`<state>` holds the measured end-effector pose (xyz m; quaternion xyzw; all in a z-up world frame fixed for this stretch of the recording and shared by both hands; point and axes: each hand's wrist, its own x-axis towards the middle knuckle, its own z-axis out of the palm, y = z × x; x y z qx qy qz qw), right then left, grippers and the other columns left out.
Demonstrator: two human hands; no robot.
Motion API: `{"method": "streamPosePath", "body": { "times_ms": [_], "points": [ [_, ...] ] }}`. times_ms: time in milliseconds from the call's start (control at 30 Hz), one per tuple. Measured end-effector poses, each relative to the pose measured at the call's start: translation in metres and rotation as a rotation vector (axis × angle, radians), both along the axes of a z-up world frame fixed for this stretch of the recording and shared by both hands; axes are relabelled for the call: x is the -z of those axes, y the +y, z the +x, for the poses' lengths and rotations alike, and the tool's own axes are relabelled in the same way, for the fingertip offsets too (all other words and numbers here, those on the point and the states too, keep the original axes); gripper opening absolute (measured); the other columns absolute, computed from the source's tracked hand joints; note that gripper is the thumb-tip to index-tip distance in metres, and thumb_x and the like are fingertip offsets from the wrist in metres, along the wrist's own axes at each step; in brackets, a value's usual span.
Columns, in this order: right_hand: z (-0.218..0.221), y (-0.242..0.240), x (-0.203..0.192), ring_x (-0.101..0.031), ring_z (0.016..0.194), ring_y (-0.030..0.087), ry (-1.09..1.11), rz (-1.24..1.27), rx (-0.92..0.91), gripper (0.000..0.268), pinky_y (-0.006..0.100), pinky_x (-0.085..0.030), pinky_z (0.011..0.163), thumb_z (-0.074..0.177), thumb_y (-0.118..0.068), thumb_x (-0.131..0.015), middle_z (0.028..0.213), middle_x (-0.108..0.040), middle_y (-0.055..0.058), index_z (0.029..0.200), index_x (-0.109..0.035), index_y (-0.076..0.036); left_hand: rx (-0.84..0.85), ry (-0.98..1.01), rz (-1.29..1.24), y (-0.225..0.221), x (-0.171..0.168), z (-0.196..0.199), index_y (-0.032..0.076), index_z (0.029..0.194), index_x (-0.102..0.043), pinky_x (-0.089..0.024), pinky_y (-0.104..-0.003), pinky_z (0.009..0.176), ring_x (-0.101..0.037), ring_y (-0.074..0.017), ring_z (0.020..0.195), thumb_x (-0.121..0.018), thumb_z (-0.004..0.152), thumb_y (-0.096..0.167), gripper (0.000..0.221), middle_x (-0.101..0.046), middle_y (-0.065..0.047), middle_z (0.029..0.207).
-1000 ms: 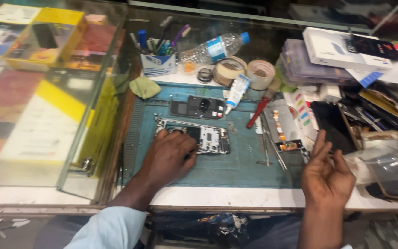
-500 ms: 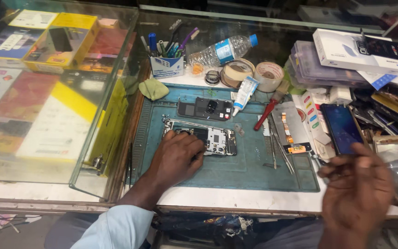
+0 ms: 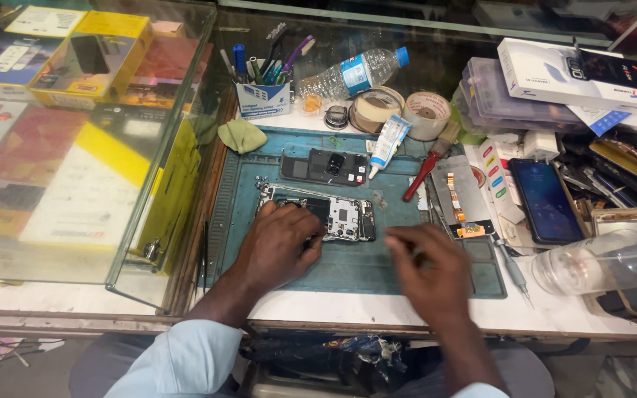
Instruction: The person uses tweezers and a screwdriver to manipulate internal components of a disassembled mobile phone, connecting cables and positioning parts within the device casing on a repair bench.
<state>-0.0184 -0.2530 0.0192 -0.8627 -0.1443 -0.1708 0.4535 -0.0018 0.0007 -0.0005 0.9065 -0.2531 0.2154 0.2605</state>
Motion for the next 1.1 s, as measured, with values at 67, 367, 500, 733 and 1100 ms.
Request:
{"method": "streamPosePath", "body": {
  "times_ms": [67,367,500,733,1100],
  "points": [
    [0.002,0.022,-0.002,-0.069,0.077,0.017,-0.029,-0.114,-0.019,0.013,0.031,-0.055,0.06,0.087,-0.016,-0.077,0.09,-0.071,0.001,0.1,-0.078,-0.016,0.002,0.003,-0.002,0.0,-0.001,0.0,0.011,0.089,-0.069,-0.041,-0.043,0.078,-0.066,-0.0244,0.087,-0.075,0.079,0.015,0.013,-0.07,-0.005,0.087],
    [0.006,0.059,-0.002,-0.066,0.092,0.024,-0.177,-0.336,-0.088,0.014,0.039,-0.055,0.074,0.075,-0.015,-0.08,0.088,-0.065,0.003,0.088,-0.074,-0.013,0.026,-0.016,-0.037,0.0,-0.008,-0.004,0.011,0.083,-0.068,-0.042,-0.043,0.08,-0.065,-0.0252,0.086,-0.073,0.075,0.013,0.011,-0.069,-0.005,0.085],
    [0.003,0.06,0.003,-0.066,0.089,0.025,-0.184,-0.343,-0.07,0.013,0.04,-0.054,0.073,0.076,-0.016,-0.08,0.087,-0.065,0.003,0.086,-0.073,-0.012,0.065,-0.016,-0.038,-0.001,-0.012,-0.007,0.011,0.086,-0.069,-0.041,-0.043,0.082,-0.065,-0.0262,0.09,-0.072,0.077,0.013,0.01,-0.068,-0.005,0.086],
    [-0.008,0.053,0.014,-0.066,0.087,0.024,-0.221,-0.349,-0.046,0.012,0.039,-0.054,0.071,0.076,-0.018,-0.08,0.086,-0.065,0.002,0.084,-0.072,-0.012,0.006,0.066,-0.088,-0.015,-0.008,-0.025,0.011,0.083,-0.069,-0.04,-0.044,0.083,-0.066,-0.0254,0.09,-0.072,0.075,0.015,0.01,-0.07,-0.004,0.086],
    [-0.011,0.05,0.017,-0.067,0.087,0.025,-0.211,-0.36,-0.053,0.009,0.039,-0.053,0.072,0.078,-0.017,-0.079,0.086,-0.066,0.002,0.085,-0.073,-0.013,-0.031,0.136,-0.175,-0.019,-0.005,-0.032,0.011,0.084,-0.068,-0.039,-0.045,0.088,-0.066,-0.0275,0.09,-0.075,0.075,0.018,0.013,-0.07,-0.006,0.084]
  ]
}}
